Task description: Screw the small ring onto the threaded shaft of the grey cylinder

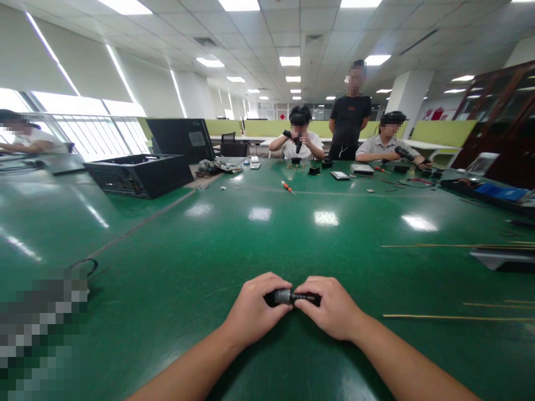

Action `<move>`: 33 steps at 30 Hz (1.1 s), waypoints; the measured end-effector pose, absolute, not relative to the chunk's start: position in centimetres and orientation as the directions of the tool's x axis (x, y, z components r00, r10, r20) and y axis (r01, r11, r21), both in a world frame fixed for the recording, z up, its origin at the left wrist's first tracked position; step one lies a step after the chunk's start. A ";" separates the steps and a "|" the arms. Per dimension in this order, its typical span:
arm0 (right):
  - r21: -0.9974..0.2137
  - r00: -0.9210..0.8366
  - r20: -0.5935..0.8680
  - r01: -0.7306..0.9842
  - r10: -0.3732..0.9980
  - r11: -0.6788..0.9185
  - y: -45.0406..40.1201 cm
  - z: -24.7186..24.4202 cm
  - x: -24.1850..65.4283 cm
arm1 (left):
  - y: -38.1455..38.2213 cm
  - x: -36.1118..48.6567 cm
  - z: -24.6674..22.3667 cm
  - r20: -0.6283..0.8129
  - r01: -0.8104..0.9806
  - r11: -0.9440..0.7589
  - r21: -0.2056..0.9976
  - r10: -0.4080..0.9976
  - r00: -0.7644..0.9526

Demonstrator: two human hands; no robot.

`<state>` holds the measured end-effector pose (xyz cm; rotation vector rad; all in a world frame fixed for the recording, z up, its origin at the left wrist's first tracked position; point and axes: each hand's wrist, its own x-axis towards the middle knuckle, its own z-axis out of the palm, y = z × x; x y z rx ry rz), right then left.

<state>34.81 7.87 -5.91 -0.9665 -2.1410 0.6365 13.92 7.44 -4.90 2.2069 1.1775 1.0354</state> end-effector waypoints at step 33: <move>-0.681 -0.445 0.394 0.446 0.804 0.581 7.8 -6.1 34.7 | 7.4 13.8 -5.2 0.467 0.515 -0.578 0.634 0.816 0.341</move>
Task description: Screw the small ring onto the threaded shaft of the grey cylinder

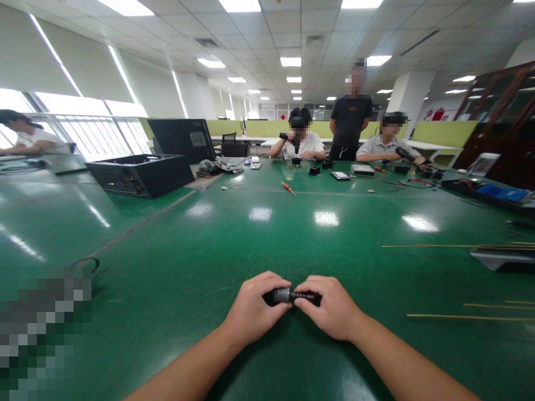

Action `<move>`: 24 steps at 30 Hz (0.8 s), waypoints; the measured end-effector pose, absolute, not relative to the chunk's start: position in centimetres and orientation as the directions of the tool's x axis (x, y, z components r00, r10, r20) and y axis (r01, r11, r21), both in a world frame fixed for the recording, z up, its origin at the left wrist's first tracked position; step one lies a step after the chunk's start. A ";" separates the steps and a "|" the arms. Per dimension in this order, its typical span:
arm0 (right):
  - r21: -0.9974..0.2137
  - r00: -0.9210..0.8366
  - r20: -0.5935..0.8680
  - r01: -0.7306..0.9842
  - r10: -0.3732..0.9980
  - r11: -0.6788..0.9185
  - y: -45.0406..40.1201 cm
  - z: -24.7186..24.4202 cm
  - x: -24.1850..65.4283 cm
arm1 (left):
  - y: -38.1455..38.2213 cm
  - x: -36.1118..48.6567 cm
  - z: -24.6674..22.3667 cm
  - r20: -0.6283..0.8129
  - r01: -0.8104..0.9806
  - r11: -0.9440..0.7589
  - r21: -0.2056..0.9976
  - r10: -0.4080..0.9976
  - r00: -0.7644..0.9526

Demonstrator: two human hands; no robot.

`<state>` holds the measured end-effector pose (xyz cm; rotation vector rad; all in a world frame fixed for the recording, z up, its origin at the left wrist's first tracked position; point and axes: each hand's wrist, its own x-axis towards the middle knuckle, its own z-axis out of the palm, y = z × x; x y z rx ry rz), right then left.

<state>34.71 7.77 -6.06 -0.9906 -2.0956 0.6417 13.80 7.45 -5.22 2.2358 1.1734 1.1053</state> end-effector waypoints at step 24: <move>-0.687 -0.396 0.406 0.462 0.824 0.561 7.8 -6.1 34.5 | 7.3 13.8 -4.6 0.488 0.518 -0.572 0.636 0.818 0.304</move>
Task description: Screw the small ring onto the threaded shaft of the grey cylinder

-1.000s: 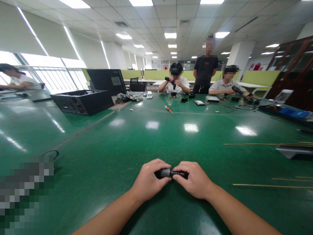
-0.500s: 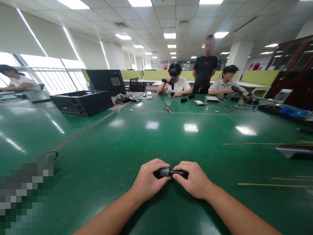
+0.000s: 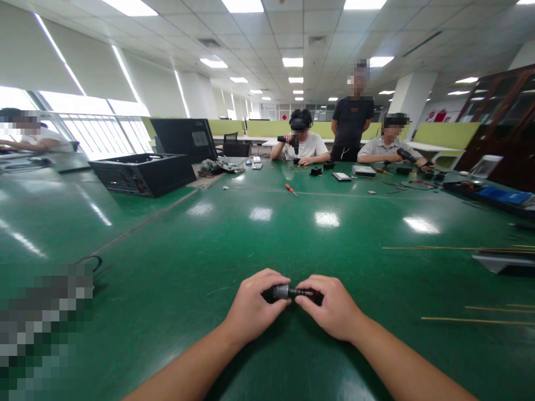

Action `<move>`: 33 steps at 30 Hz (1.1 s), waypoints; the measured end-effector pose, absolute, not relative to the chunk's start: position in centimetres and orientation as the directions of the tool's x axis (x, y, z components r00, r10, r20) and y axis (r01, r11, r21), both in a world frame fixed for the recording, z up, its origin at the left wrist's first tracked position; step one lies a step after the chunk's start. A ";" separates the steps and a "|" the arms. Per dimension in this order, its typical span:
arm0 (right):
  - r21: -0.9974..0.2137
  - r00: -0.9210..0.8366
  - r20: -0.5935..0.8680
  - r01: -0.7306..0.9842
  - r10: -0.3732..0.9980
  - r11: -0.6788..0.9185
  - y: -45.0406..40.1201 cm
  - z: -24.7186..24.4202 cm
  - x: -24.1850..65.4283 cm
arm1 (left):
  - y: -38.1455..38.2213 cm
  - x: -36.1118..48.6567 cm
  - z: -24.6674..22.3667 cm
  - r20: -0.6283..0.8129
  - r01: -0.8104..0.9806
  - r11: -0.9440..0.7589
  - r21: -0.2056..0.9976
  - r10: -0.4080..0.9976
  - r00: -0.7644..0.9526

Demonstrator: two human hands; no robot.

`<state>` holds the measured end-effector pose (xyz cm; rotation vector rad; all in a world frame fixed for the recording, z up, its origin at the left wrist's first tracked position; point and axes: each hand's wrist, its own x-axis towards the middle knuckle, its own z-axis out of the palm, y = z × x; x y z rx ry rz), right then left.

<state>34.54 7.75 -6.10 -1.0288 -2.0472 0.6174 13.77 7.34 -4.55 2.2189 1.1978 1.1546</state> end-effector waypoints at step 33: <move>-0.694 -0.351 0.417 0.473 0.838 0.543 7.9 -5.9 34.7 | 7.8 13.3 -4.5 0.518 0.529 -0.567 0.631 0.816 0.256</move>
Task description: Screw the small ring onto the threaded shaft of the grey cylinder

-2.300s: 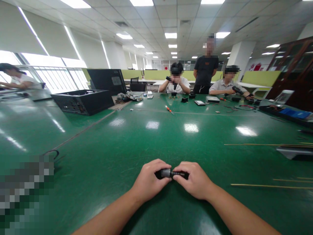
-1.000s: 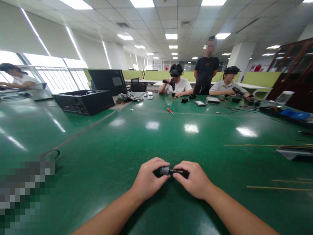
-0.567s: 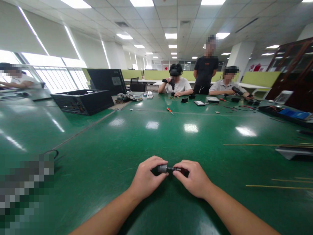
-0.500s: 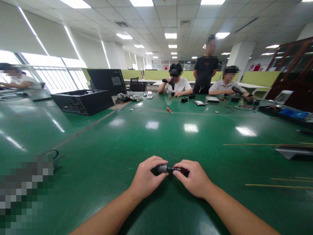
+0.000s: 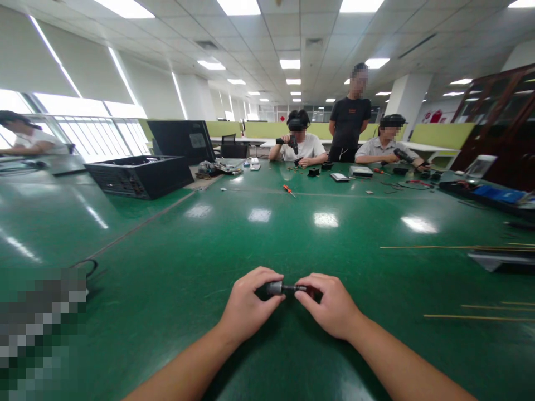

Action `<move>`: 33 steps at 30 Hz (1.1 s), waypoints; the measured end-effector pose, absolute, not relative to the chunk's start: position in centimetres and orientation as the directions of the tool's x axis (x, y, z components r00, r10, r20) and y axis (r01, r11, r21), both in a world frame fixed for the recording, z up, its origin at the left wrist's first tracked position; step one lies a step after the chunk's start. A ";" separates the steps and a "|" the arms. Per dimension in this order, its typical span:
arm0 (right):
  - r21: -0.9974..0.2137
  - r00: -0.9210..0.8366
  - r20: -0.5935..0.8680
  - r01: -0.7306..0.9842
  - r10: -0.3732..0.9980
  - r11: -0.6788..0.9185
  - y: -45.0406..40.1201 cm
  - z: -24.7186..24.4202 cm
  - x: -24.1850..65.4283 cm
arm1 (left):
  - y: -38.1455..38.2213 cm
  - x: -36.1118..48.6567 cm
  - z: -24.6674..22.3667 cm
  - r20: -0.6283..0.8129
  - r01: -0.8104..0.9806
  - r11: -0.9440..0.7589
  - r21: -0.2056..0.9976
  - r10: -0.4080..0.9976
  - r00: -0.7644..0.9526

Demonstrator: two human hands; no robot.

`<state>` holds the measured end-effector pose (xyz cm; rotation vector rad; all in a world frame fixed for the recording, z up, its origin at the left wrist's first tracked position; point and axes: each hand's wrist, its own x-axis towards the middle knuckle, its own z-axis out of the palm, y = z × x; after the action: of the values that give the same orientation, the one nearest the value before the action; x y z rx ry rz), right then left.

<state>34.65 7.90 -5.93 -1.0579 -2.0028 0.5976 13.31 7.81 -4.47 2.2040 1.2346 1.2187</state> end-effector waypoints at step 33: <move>-0.709 -0.312 0.410 0.483 0.857 0.514 8.1 -6.1 34.6 | 8.1 12.7 -4.6 0.495 0.549 -0.526 0.649 0.840 0.220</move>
<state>34.64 8.15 -6.07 -1.0958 -1.9629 0.5985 12.75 8.14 -4.56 2.1651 1.2942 1.2121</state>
